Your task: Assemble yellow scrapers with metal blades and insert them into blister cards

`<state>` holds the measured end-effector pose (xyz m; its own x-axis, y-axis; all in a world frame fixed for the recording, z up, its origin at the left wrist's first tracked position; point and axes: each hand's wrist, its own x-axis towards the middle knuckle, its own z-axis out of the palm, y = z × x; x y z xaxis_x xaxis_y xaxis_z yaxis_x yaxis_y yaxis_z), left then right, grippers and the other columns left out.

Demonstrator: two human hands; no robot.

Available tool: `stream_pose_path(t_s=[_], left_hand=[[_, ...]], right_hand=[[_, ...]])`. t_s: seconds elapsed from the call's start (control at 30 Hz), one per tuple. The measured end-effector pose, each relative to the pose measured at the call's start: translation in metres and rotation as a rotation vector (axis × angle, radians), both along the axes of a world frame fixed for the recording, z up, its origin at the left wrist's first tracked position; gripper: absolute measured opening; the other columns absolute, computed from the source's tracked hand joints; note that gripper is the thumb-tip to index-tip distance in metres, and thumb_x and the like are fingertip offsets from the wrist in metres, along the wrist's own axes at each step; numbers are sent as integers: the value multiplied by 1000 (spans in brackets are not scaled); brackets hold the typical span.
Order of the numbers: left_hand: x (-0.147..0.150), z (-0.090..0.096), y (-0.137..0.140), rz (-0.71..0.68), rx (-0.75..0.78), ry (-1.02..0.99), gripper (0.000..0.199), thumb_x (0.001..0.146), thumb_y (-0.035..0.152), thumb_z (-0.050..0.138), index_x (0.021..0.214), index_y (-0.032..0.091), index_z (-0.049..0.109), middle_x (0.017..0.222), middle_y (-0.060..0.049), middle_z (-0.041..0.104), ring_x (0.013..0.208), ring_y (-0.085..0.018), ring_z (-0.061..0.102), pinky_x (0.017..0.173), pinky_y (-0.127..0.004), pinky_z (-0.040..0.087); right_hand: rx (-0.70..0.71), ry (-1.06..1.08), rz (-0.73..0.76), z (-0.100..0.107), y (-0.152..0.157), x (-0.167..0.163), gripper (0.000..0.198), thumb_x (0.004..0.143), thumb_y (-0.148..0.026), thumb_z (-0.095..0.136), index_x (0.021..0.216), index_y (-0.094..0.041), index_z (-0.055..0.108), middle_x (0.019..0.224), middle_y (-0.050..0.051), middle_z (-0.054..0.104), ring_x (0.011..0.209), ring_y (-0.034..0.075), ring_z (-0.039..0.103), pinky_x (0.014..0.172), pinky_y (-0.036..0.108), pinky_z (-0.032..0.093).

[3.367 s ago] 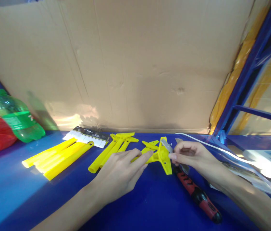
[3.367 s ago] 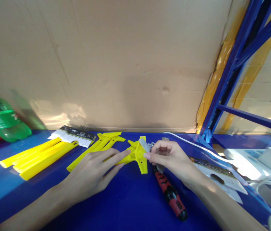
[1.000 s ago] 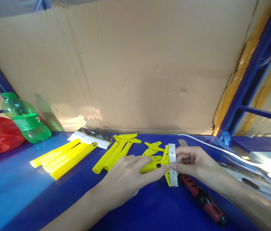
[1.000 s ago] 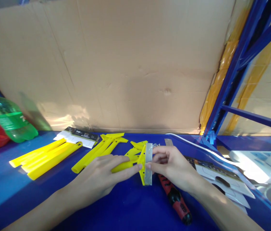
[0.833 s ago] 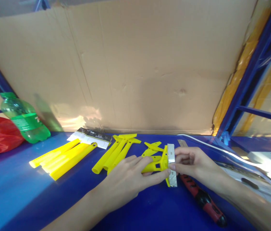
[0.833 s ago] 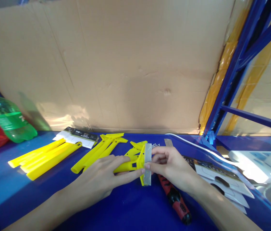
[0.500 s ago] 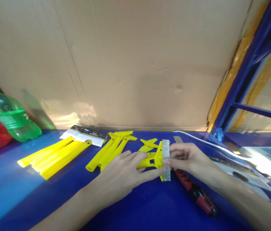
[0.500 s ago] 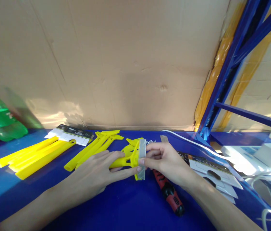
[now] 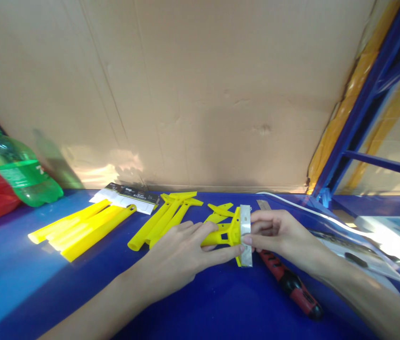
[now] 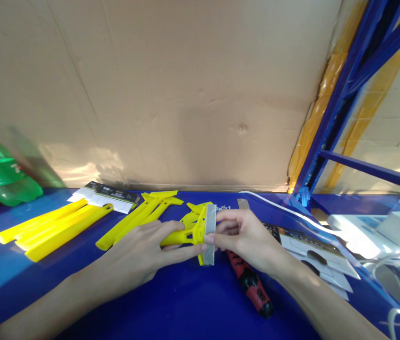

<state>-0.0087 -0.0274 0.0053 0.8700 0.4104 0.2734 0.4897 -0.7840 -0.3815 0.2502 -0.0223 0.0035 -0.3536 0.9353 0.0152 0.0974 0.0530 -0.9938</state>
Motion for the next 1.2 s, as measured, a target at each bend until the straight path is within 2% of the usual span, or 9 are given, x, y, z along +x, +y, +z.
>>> stream_pose_path(t_s=[0.17,0.53,0.7,0.8,0.97,1.07,1.2], left_hand=[[-2,0,1,13,8,0,80,95,-2,39,159,45,32,125,-9,63,102,-23,68,85,-37,58],[-2,1,0,-32,90,31,66,100,7,43,156,42,37,120,-10,64,92,-23,68,82,-38,58],[-1,0,1,-53,144,-3,55,102,11,41,149,40,47,116,-10,66,89,-23,68,81,-39,58],[-2,-1,2,-59,130,-7,56,102,11,41,150,40,46,117,-9,65,90,-22,68,81,-38,59],[-3,-2,2,-74,137,-29,55,104,12,39,150,42,47,116,-9,66,84,-22,68,77,-40,59],[-3,-2,1,-78,125,-31,55,103,12,39,149,40,49,118,-9,66,88,-23,69,79,-40,59],[-2,-1,2,-78,113,-56,51,104,13,37,145,39,52,119,-9,65,90,-23,69,79,-40,60]], right_hand=[[9,-11,-88,3,0,-2,47,57,-38,98,93,-19,74,64,-2,75,57,14,66,59,26,52],[80,-1,-92,-1,-1,-6,40,62,-41,96,84,-19,71,59,-2,72,52,13,63,53,23,49],[75,-16,-74,1,-3,-7,37,62,-41,96,80,-19,72,68,0,75,62,15,68,61,25,52],[75,-20,-54,1,-4,-6,35,65,-44,94,80,-19,74,72,2,76,67,18,70,65,28,53],[106,-18,-13,3,-6,-6,34,69,-47,92,73,-19,72,67,1,74,62,16,66,62,27,52],[137,-54,-30,4,-8,-7,38,69,-51,91,72,-20,69,66,0,72,61,16,66,62,28,52],[126,-56,2,4,-9,-7,38,72,-52,89,78,-20,70,79,4,77,75,22,73,72,33,57]])
